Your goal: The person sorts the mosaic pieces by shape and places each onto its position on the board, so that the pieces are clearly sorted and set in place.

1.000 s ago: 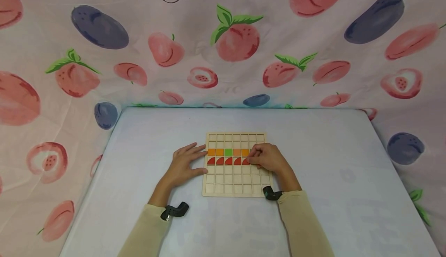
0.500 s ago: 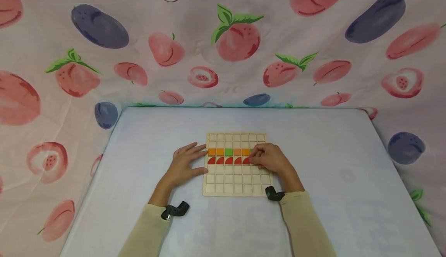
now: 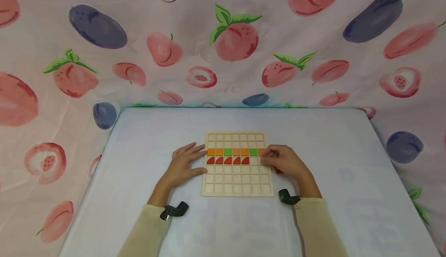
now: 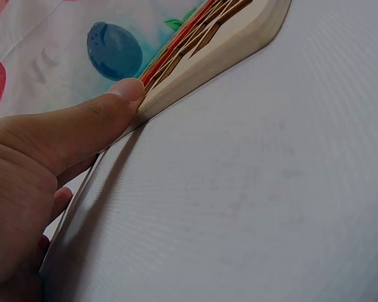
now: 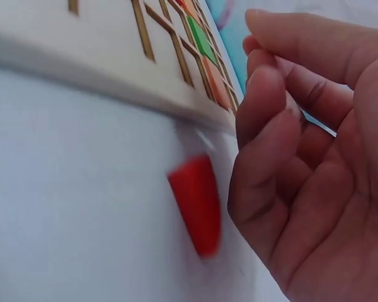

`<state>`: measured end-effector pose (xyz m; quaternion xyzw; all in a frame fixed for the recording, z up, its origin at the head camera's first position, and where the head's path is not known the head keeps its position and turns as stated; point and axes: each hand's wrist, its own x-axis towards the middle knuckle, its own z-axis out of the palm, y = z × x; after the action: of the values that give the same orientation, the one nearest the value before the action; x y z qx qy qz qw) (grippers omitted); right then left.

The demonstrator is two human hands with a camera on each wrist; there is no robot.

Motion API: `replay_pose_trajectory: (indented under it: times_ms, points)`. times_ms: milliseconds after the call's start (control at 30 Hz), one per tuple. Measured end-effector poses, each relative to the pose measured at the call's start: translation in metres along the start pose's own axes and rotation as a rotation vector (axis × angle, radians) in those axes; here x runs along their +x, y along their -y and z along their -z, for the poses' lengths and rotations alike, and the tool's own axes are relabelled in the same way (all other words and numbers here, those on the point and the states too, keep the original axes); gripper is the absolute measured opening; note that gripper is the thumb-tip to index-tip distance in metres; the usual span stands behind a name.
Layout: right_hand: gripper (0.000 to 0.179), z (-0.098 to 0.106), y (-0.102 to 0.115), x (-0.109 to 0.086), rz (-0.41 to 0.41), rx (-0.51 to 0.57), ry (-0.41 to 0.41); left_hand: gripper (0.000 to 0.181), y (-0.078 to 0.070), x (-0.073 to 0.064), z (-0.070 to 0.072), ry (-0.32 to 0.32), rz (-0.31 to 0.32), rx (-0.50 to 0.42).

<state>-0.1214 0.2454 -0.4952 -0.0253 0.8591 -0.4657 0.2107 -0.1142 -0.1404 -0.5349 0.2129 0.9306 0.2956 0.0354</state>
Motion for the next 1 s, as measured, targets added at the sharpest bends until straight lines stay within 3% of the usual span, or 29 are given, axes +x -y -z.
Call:
replay_pose_trajectory:
  times_ms: [233, 433, 667, 1000]
  points:
    - [0.016, 0.015, -0.008, -0.01, 0.012, -0.169, -0.057, 0.067, 0.001, -0.001, 0.0, -0.013, -0.012, 0.005]
    - [0.02, 0.03, -0.011, -0.017, 0.025, -0.293, 0.012, 0.067, 0.001, 0.001, 0.0, 0.01, 0.003, 0.002]
    - [0.029, 0.039, -0.014, -0.021, 0.049, -0.286, 0.133, 0.067, 0.001, 0.001, 0.0, 0.005, 0.013, 0.008]
    - [0.023, 0.034, -0.018, -0.014, 0.023, -0.307, 0.109, 0.067, 0.001, 0.0, -0.001, 0.004, 0.009, 0.005]
